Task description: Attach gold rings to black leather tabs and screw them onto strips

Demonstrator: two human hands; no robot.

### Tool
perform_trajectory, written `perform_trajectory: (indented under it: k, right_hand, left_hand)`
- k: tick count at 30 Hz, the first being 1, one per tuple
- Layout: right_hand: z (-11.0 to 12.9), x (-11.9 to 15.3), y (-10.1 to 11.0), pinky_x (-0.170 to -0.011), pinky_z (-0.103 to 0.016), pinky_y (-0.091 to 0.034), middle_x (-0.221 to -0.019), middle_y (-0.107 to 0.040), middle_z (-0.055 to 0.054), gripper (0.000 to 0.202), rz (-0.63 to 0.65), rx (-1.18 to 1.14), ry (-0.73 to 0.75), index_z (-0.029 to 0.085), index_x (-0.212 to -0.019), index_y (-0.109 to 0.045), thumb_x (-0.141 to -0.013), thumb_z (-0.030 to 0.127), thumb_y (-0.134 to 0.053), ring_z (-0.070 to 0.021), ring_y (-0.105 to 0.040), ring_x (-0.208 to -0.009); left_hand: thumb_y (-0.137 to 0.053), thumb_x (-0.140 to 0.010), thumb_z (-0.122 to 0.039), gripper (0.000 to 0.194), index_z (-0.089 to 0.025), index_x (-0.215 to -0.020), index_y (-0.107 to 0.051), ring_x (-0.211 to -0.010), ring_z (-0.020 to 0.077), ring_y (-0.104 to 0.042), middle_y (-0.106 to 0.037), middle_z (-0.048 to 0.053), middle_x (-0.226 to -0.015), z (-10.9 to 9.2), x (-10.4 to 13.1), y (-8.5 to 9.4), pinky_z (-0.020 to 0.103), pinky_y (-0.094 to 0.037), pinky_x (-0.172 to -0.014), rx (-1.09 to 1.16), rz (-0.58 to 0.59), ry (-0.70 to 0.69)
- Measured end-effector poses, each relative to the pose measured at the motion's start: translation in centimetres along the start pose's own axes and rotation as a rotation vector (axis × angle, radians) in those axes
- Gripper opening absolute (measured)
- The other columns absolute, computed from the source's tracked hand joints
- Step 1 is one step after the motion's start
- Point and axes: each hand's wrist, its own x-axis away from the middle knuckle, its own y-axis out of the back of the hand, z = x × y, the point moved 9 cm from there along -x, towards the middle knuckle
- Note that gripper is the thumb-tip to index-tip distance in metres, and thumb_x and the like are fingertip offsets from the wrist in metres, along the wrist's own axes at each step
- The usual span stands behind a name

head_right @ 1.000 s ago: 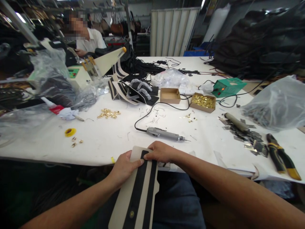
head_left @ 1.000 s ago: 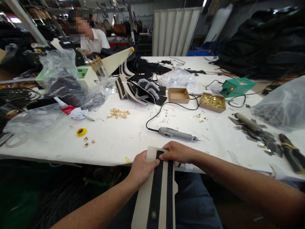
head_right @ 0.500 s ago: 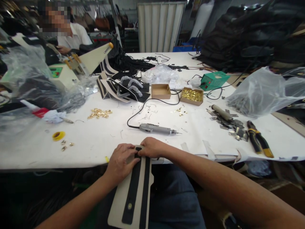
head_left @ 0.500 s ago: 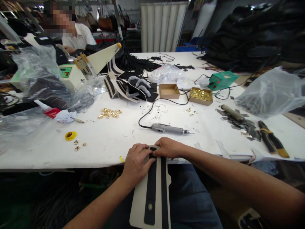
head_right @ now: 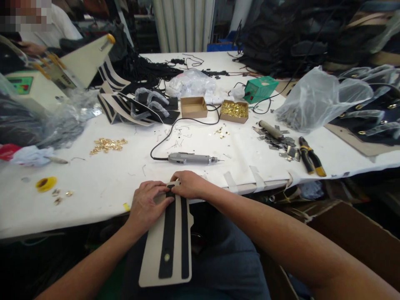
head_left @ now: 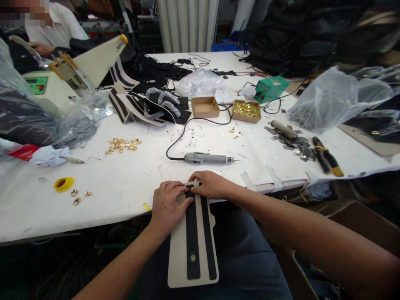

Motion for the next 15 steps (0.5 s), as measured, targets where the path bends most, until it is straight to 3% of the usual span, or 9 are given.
perform_trajectory:
  k: [6,12,15]
  right_hand:
    - [-0.6,0.8,0.3,-0.08,-0.032,-0.046,-0.111,-0.078,-0.009,0.033,-0.061,0.052,-0.103,0.023,-0.113,-0.076,-0.085,0.038,-0.067,-0.0273,-0.07,-0.101]
    - [-0.9,1.6,0.4,-0.086,-0.037,-0.051,-0.12,-0.077,-0.007,0.043,-0.064,0.025,-0.12,0.028,-0.121,-0.074,-0.083,0.046,-0.066,-0.0304,-0.071,-0.111]
    - [-1.4,2.7,0.4,-0.089,-0.039,-0.053,-0.118,-0.078,-0.007,0.051,-0.153,-0.01,-0.1,0.029,-0.128,-0.071,-0.081,0.05,-0.07,-0.0308,-0.071,-0.11]
  left_hand:
    - [-0.078,-0.088,-0.033,0.02,-0.027,-0.108,-0.079,-0.118,0.029,-0.062,-0.076,0.005,-0.121,-0.4,0.8,0.0,0.047,-0.048,-0.102,-0.009,-0.057,-0.031]
    - [-0.069,-0.095,-0.04,0.023,-0.029,-0.113,-0.077,-0.116,0.0279,-0.065,-0.076,0.005,-0.123,-1.1,1.7,-0.5,0.045,-0.052,-0.103,-0.068,-0.139,-0.225]
    - [-0.065,-0.097,-0.043,0.026,-0.028,-0.114,-0.077,-0.115,0.0278,-0.067,-0.076,0.005,-0.123,-1.2,1.9,-0.8,0.043,-0.054,-0.099,-0.134,-0.148,-0.284]
